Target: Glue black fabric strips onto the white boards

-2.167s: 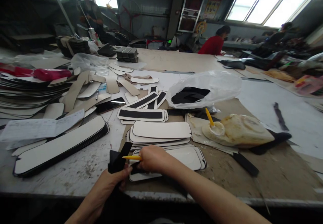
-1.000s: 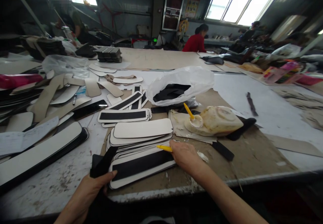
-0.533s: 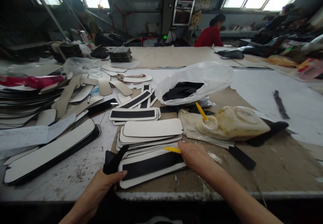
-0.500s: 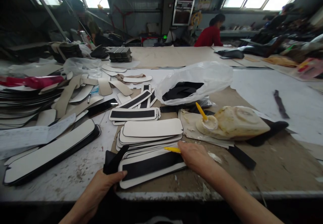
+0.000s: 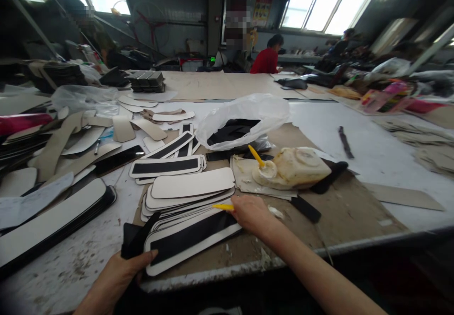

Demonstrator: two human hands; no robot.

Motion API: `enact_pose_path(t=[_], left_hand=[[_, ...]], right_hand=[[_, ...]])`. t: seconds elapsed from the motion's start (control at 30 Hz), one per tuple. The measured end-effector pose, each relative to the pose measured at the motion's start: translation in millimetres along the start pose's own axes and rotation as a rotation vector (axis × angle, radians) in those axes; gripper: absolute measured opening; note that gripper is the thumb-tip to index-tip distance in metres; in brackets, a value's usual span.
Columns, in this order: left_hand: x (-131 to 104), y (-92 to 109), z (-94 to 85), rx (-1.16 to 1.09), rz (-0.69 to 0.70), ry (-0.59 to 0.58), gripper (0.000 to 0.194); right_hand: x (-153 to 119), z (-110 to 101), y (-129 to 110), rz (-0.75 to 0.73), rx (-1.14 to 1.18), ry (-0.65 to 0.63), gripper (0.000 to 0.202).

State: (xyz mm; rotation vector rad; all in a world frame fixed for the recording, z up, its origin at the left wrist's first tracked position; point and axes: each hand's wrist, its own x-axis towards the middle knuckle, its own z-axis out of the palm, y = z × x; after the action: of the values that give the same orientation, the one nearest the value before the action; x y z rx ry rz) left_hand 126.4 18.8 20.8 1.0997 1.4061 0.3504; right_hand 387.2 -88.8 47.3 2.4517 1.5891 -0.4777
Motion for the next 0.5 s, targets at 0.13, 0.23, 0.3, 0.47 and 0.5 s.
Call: enact_pose_path(t=[0.13,0.23,0.3,0.47,0.5], left_hand=[[7,-8,-1.3,0.084,0.041,0.015,0.022],[11,-12,-2.4,0.129,0.026,0.011,0.028],[11,-12,-2.7,0.142,0.016,0.01,0.03],[10,-12,-2.8,0.135,0.023,0.023,0.022],[10,-13,-3.0,0.133,0.014,0.021,0.024]], right_hand=[[-6,-8,4,0.014,0.029,0.011,0.025],[-8,-8,9,-0.016,0.067,0.006,0.02],[-9,-6,11,-0.028,0.084,0.007,0.02],[-2,-2,15,-0.031,0.122,-0.002,0.022],[1,-1,17,-0.034,0.132,-0.007,0.022]])
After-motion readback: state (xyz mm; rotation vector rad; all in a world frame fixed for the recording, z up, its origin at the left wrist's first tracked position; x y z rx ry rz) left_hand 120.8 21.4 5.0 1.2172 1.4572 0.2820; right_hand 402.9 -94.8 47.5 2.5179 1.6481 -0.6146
